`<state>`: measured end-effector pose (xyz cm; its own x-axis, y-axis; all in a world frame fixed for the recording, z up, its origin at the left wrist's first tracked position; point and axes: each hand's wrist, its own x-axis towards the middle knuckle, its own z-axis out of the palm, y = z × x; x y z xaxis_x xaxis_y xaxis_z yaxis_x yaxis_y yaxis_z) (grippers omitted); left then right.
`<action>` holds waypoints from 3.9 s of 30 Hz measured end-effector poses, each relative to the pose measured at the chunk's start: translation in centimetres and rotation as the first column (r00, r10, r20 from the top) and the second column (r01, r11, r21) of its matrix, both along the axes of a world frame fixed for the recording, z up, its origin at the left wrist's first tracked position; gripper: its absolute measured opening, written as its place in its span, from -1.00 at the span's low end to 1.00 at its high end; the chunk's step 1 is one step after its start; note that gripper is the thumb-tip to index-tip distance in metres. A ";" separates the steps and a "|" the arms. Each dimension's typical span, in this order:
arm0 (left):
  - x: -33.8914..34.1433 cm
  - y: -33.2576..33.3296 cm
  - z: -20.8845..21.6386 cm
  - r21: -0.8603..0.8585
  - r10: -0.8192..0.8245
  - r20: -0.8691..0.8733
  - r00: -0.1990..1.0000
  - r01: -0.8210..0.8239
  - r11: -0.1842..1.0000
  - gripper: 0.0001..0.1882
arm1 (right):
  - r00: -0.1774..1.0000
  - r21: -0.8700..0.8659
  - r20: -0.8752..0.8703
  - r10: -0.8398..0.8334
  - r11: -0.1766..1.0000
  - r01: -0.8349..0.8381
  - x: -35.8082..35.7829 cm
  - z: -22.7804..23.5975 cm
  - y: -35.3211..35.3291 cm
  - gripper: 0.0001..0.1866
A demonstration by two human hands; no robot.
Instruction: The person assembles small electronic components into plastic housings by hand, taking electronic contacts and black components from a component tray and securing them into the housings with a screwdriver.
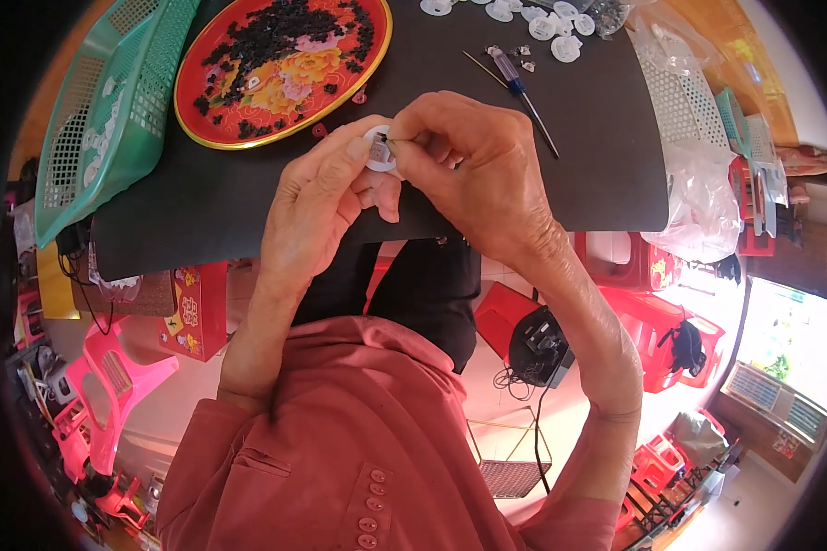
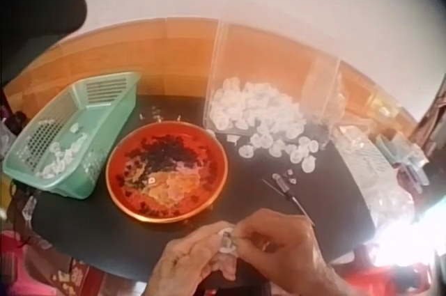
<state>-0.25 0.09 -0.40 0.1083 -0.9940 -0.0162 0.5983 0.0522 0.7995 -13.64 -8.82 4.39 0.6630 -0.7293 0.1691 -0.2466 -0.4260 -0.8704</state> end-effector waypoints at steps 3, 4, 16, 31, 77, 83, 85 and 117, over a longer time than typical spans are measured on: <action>0.0 0.1 -0.2 -0.009 0.023 0.050 0.998 -0.022 1.000 -0.65 | 1.000 0.175 0.011 -0.013 0.984 0.011 0.1 0.3 0.0 -0.95; 0.0 0.0 -0.2 -0.014 0.027 0.079 0.996 -0.026 1.000 -0.65 | 1.000 0.260 0.028 -0.014 0.966 0.006 0.1 0.4 0.0 -0.95; -0.1 0.1 -0.1 -0.030 0.029 -0.013 0.999 -0.029 0.999 -0.63 | 0.999 -0.231 0.045 -0.005 0.973 0.015 0.1 -0.2 0.3 -0.95; -0.3 0.0 0.2 0.013 0.060 -0.007 0.998 -0.060 0.998 -0.66 | 0.953 -0.735 -0.289 -0.091 0.659 -0.160 -0.4 -0.4 2.3 -0.67; -0.1 0.2 0.4 -0.007 0.041 0.051 0.998 -0.041 0.999 -0.65 | 0.942 0.587 0.286 -0.176 0.809 -0.027 -0.8 -1.1 1.3 -0.79; -1.0 0.4 0.1 -0.031 0.177 0.207 0.962 -0.174 0.984 -0.68 | 0.890 0.635 0.395 -0.229 0.768 -0.084 -0.9 -1.7 2.2 -0.76; -0.9 0.5 1.1 -0.127 0.259 0.507 0.822 -0.227 0.966 -0.68 | 0.890 0.627 0.387 -0.240 0.777 -0.063 -0.5 -1.7 2.7 -0.78; -0.6 0.2 0.3 0.018 0.175 0.053 0.983 -0.176 0.984 -0.69 | 0.973 -0.209 0.229 -0.038 0.974 0.087 -0.4 -3.4 3.0 -0.76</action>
